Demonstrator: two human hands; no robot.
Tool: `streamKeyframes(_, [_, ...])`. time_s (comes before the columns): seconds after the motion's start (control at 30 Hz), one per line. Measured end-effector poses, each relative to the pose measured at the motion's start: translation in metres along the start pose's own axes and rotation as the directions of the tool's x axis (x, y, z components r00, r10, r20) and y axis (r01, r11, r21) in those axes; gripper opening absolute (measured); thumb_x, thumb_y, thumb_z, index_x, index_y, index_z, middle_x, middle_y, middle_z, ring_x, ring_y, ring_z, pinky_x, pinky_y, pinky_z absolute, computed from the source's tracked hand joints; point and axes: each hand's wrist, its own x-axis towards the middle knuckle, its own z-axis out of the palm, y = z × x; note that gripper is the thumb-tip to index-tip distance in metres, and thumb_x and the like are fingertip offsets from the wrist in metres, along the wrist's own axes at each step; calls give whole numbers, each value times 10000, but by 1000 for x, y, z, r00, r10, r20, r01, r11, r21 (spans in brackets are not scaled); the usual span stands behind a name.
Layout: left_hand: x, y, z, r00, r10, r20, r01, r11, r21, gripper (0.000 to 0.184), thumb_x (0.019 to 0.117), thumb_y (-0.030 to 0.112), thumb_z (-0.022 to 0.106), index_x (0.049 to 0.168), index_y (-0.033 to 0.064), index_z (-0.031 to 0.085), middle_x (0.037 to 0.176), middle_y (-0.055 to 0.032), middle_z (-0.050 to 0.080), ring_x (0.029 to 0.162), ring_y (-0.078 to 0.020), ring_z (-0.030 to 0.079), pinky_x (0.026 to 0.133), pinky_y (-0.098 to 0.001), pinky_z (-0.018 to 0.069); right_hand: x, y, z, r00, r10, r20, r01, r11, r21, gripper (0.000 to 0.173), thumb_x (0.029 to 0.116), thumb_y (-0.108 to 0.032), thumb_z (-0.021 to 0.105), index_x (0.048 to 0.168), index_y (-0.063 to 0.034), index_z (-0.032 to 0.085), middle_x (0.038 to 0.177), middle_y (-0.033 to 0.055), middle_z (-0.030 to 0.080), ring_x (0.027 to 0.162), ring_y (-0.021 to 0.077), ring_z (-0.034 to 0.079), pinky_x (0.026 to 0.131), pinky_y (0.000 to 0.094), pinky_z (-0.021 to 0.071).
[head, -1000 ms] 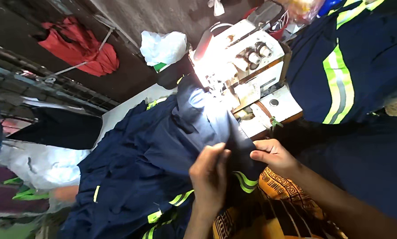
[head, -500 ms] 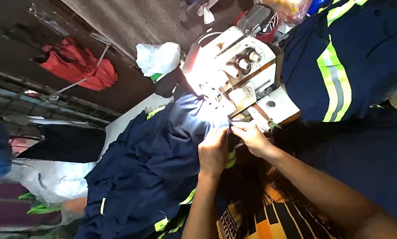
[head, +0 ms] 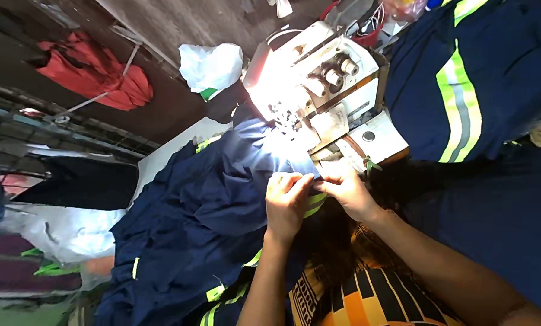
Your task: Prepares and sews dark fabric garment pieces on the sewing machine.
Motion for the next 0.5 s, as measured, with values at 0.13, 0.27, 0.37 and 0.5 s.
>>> streamKeyframes(0.13, [-4, -4, -2, 996, 87, 33, -86, 996, -15, 173, 954, 108, 658, 985, 153, 822, 889, -46, 744, 894, -187, 648, 830, -307, 496, -5, -5, 4, 999, 22, -33, -22, 1000, -11, 55, 910, 15, 685, 897, -1, 737, 844, 23, 726, 796, 39, 685, 768, 213, 584])
streamKeyframes(0.27, [-11, -2, 3, 994, 106, 38, -107, 994, 8, 186, 970, 143, 650, 985, 205, 825, 884, -20, 748, 915, -193, 639, 857, -328, 464, -10, -16, 4, 988, 147, -38, -148, 988, -42, 110, 929, 48, 620, 951, 21, 724, 907, 48, 719, 848, 48, 675, 804, 213, 565])
streamKeyframes(0.37, [-15, 0, 8, 998, 62, -3, -62, 998, 6, 137, 964, 200, 683, 977, 195, 819, 899, -34, 742, 941, -211, 647, 875, -345, 488, -10, -20, 3, 977, 211, -42, -211, 977, 0, 166, 922, 80, 540, 913, 19, 694, 927, 53, 673, 875, 73, 636, 810, 246, 539])
streamKeyframes(0.5, [-12, 4, 13, 995, 11, -97, -14, 999, -35, 117, 919, 269, 752, 949, 166, 799, 927, -29, 718, 986, -194, 616, 923, -328, 460, -11, -24, 6, 974, 222, -45, -219, 973, 72, 231, 904, 110, 469, 943, 24, 680, 962, 64, 675, 899, 89, 642, 817, 263, 547])
